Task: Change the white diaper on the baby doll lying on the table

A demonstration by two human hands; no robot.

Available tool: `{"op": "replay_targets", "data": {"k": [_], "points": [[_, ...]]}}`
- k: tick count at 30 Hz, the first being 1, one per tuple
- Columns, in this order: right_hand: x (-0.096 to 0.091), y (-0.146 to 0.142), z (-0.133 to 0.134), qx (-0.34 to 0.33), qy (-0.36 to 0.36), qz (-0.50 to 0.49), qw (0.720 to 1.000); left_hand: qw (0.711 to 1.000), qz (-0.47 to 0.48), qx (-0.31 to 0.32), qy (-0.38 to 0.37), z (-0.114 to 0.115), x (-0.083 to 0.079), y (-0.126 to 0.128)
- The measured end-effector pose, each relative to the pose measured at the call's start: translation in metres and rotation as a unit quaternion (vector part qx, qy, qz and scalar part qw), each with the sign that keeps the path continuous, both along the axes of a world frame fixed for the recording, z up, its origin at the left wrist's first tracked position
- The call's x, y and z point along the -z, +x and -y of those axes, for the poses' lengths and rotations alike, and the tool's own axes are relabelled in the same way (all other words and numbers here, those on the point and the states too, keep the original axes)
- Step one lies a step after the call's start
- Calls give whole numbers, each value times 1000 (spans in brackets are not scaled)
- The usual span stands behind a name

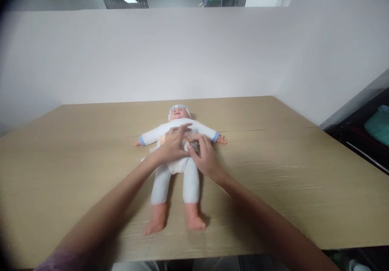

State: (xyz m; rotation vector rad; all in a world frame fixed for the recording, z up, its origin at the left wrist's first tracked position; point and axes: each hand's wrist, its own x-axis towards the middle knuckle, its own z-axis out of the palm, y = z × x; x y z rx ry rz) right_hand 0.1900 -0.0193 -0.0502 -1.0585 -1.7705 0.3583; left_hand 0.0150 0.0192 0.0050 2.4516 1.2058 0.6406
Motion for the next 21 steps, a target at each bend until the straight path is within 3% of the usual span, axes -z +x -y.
{"op": "replay_targets", "data": {"k": [5, 8, 12, 14, 18, 21], "points": [[12, 3, 2, -12, 15, -5, 1000, 985, 158, 67, -26, 3, 2, -32], [15, 7, 0, -18, 24, 7, 1000, 980, 200, 7, 9, 9, 19, -64], [13, 11, -1, -24, 39, 62, 997, 978, 162, -125, 32, 11, 49, -109], [7, 11, 0, -16, 53, 101, 993, 979, 133, -155, 30, 8, 57, -126], [-19, 1, 4, 21, 91, 113, 989, 983, 47, -175, 25, 7, 58, -140], [-45, -20, 3, 21, 80, 113, 990, 982, -31, -186, 26, 11, 53, -139]]}}
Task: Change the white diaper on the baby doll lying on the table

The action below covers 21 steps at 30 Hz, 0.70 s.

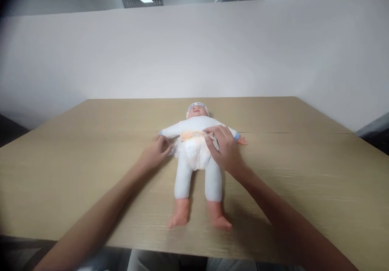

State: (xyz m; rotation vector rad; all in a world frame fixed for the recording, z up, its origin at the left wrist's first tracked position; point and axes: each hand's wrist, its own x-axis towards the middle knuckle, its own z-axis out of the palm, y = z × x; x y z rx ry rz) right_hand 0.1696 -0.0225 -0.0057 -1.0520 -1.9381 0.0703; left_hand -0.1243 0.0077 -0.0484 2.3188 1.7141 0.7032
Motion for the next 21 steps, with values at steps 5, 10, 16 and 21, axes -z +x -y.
{"op": "replay_targets", "data": {"k": [5, 10, 16, 21], "points": [[-18, -50, -15, -47, -48, 124, 990, 998, 2, 0, -61, 5, 1, 1], [0, -71, -43, 21, -86, 188, 978, 991, 86, 17, -103, -4, 2, -10], [6, -71, -47, 45, -97, 211, 972, 958, 257, 31, -126, -13, -17, -7], [-2, -70, -37, 41, -120, 175, 976, 935, 327, 54, -129, -16, -38, 28]]}}
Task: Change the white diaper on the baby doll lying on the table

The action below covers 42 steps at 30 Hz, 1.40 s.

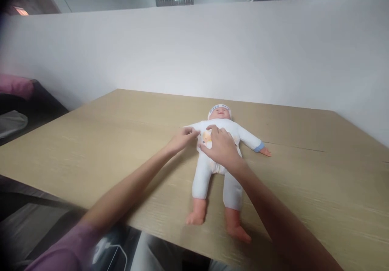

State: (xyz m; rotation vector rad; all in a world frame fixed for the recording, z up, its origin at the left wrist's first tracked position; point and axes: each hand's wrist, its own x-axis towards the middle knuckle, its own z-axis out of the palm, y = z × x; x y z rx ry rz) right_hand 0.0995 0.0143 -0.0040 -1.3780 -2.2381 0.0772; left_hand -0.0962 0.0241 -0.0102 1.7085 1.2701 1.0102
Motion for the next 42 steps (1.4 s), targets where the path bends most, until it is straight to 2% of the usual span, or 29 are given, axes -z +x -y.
{"op": "replay_targets", "data": {"k": [3, 6, 9, 13, 17, 19, 21, 23, 25, 27, 29, 31, 33, 37, 42], "points": [[-4, 6, 3, -39, -37, -64, 996, 996, 62, 57, -17, -6, -2, 22], [-6, 12, 2, -37, -69, -139, 987, 983, 136, 120, -18, -14, 7, 35], [-6, 16, 0, -10, -80, -187, 979, 978, 186, 93, -5, -17, 23, 37], [-2, 16, -1, -8, -83, -203, 976, 981, 189, 32, 25, -17, 46, 31], [8, 14, -6, 12, -24, -198, 980, 985, 169, 33, 23, -21, 55, 28], [10, 12, -6, 27, 39, -172, 984, 987, 157, 16, 20, -21, 54, 29], [6, 10, -1, 42, 100, -135, 985, 988, 147, -29, 25, -16, 47, 32], [-3, 10, 15, 42, 144, -118, 982, 985, 144, -85, 36, 0, 36, 35], [-13, 14, 40, 19, 153, -136, 979, 985, 113, -113, 70, 24, 22, 37], [-18, 21, 72, -25, 104, -171, 980, 989, 36, -74, 119, 52, 10, 36], [-14, 34, 101, -76, -5, -171, 982, 985, -59, 50, 155, 76, 4, 32], [-2, 50, 120, -97, -99, -125, 982, 959, -135, 177, 176, 89, 7, 26], [14, 66, 125, -71, -123, -85, 986, 938, -183, 226, 190, 94, 14, 22], [31, 86, 110, 6, -97, -62, 993, 950, -198, 172, 171, 93, 26, 23], [27, 73, 105, 13, -90, -51, 995, 969, -184, 93, 137, 87, 28, 36]]}}
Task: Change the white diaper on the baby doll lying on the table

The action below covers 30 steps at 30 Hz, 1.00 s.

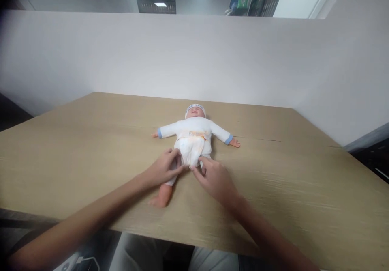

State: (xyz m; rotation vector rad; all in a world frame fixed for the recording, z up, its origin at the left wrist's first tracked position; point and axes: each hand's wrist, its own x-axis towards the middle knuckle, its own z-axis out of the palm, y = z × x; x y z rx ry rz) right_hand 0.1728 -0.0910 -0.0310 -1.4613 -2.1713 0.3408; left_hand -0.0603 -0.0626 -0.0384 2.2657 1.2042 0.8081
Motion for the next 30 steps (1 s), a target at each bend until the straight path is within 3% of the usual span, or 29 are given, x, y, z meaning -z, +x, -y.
{"op": "replay_targets", "data": {"k": [6, 16, 24, 30], "points": [[8, -17, 4, 23, 64, 28, 997, 1000, 5, -11, -24, -14, 2, 6], [19, -16, 10, 47, 83, -12, 995, 1000, 18, 10, -2, -10, 4, 2], [9, -14, 10, 27, 11, -74, 997, 999, 47, 13, 18, -8, 6, 1], [11, -17, 6, 43, 14, -55, 997, 999, 28, 34, -1, -9, 3, 3]]}}
